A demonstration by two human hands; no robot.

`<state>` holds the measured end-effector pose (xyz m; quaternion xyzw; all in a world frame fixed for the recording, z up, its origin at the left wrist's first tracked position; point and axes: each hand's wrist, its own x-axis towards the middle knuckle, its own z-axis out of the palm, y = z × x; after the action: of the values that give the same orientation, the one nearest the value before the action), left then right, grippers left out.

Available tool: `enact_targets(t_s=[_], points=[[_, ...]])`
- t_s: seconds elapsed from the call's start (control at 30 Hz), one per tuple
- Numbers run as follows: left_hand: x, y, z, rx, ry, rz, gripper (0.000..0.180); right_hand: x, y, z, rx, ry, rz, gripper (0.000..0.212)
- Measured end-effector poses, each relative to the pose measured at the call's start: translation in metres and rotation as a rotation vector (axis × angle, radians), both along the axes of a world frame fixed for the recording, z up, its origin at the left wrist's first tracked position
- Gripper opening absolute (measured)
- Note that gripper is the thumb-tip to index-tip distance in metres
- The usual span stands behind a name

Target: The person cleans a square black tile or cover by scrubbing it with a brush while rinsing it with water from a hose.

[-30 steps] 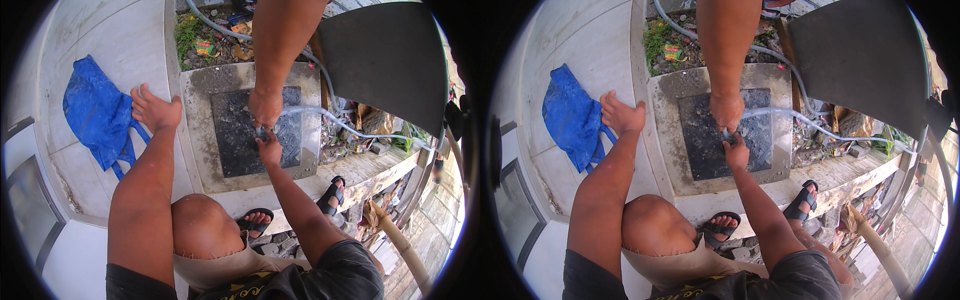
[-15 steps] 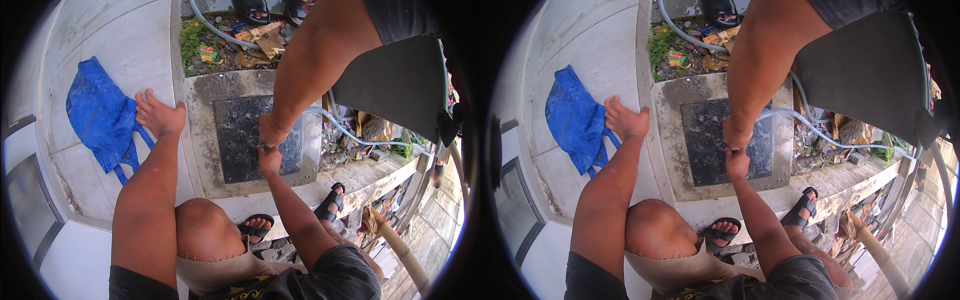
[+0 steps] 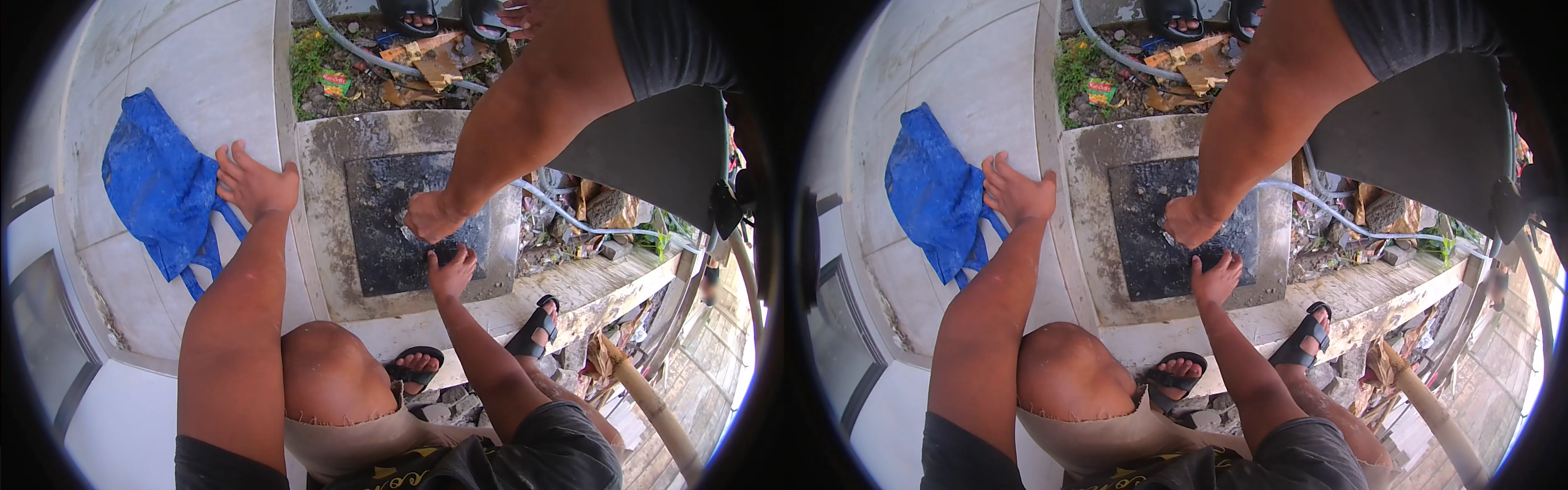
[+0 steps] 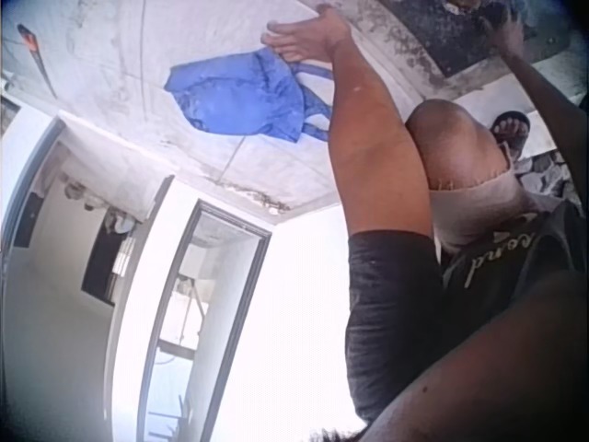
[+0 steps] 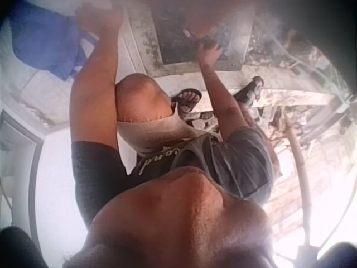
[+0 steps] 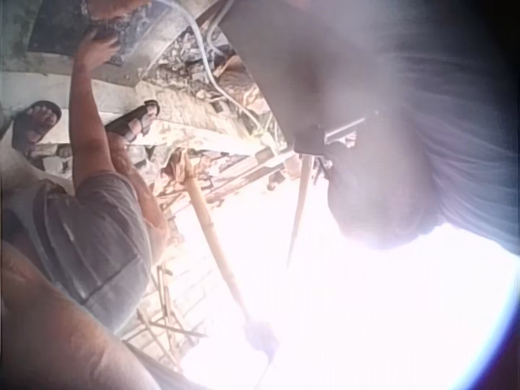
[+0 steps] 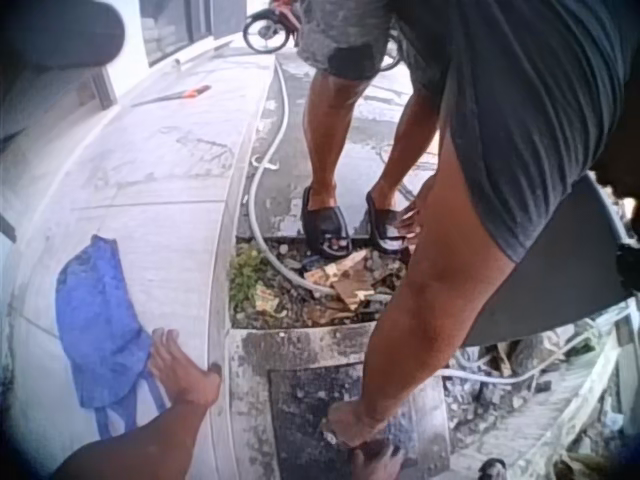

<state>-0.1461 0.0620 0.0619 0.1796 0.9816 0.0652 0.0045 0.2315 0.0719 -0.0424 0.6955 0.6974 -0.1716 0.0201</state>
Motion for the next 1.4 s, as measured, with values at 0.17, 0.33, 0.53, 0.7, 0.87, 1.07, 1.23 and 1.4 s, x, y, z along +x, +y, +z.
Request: enact_targets(t_s=[0.17, 0.33, 0.53, 0.7, 0.87, 1.07, 1.23, 1.4], points=[[-0.002, -0.002, 0.0, -0.011, -0.014, 0.027, 0.092, -0.016, -0.01, 0.002, -0.2, -0.042, 0.034, 0.12], [-0.004, -0.005, 0.0, -0.002, 0.02, 0.002, 0.088, -0.043, -0.005, 0.01, -0.44, -0.171, 0.017, 0.147], [-0.001, -0.001, -0.004, 0.013, 0.025, -0.005, 0.088, -0.055, 0.009, 0.007, -0.618, -0.301, -0.015, 0.155], [0.001, 0.0, -0.001, 0.012, -0.002, -0.007, 0.088, -0.062, 0.016, 0.01, -0.684, -0.281, -0.095, 0.161], [-0.002, -0.002, -0.003, -0.008, 0.017, -0.006, 0.089, -0.069, 0.018, 0.017, -0.757, -0.277, -0.109, 0.163], [0.001, -0.002, -0.005, 0.006, -0.001, 0.001, 0.09, -0.069, 0.022, 0.012, -0.772, -0.342, -0.15, 0.163], [-0.001, 0.003, 0.004, 0.002, 0.0, -0.004, 0.089, -0.069, 0.022, 0.009, -0.793, -0.347, -0.133, 0.164], [-0.002, -0.002, 0.0, 0.007, -0.014, 0.013, 0.088, -0.067, 0.016, 0.003, -0.735, -0.32, -0.113, 0.164]])
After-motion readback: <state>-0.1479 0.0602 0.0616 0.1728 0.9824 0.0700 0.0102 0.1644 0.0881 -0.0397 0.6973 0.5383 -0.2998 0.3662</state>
